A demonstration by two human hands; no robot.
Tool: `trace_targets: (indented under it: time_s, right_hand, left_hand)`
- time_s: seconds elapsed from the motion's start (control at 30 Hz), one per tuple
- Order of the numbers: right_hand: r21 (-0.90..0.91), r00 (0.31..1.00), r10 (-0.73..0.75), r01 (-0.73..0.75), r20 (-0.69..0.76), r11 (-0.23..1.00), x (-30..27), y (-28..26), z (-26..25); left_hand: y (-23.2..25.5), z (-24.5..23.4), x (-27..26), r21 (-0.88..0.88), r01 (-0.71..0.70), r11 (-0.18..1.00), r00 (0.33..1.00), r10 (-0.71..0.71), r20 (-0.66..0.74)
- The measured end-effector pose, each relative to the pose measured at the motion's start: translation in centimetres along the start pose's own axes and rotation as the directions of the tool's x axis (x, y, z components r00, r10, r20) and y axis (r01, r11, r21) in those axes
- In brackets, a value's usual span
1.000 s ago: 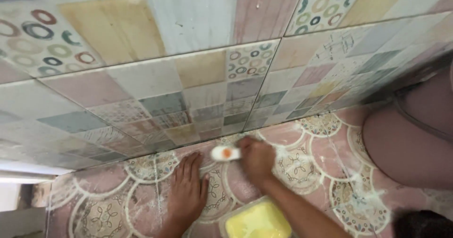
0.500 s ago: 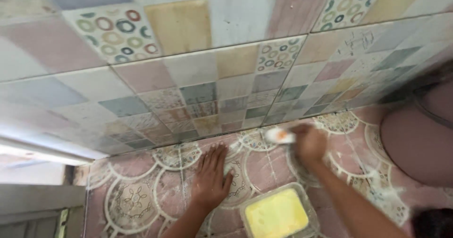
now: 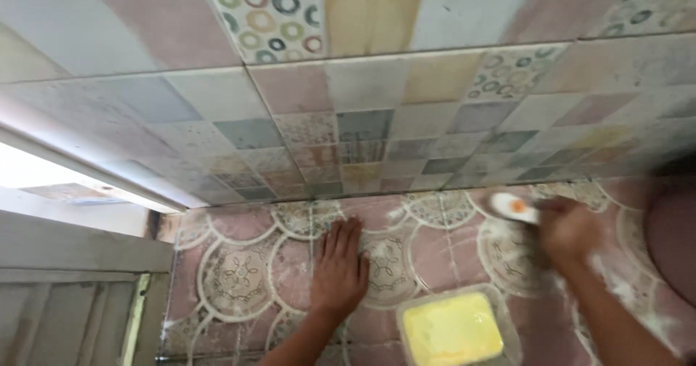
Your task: Cleaning a squat toilet and a large water barrel in a bathroom using a brush, soap, and water hose.
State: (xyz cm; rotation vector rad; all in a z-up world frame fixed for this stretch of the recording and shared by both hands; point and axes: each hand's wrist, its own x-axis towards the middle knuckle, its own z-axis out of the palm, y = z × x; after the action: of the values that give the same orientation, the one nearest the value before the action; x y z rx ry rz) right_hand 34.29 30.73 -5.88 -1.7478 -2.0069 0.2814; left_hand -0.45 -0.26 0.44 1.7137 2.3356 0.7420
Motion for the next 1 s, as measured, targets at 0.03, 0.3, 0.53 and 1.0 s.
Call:
trace_targets:
  time_s: [0.03,0.3,0.53,1.0]
  right_hand:
    - [-0.01,1.0,0.006,-0.006,-0.002,1.0,-1.8,-4.4,0.7]
    - [0.054,0.916,-0.243,0.239,0.32,0.97,-7.9,-17.3,2.7]
    - [-0.236,0.965,0.258,-0.26,-0.04,0.936,-0.1,-3.3,-1.6]
    - [-0.193,0.9,0.373,-0.416,-0.224,0.889,0.7,5.6,-4.9]
  left_hand:
    - [-0.1,0.0,-0.4,-0.009,-0.004,1.0,1.0,0.004,0.005]
    - [0.5,-0.4,-0.2,0.013,0.037,0.999,0.999,-0.037,0.01]
    - [0.0,0.1,0.0,0.042,0.002,0.999,1.0,-0.001,-0.026]
    - [0.3,0.5,0.3,0.066,-0.035,0.997,0.997,0.04,-0.07]
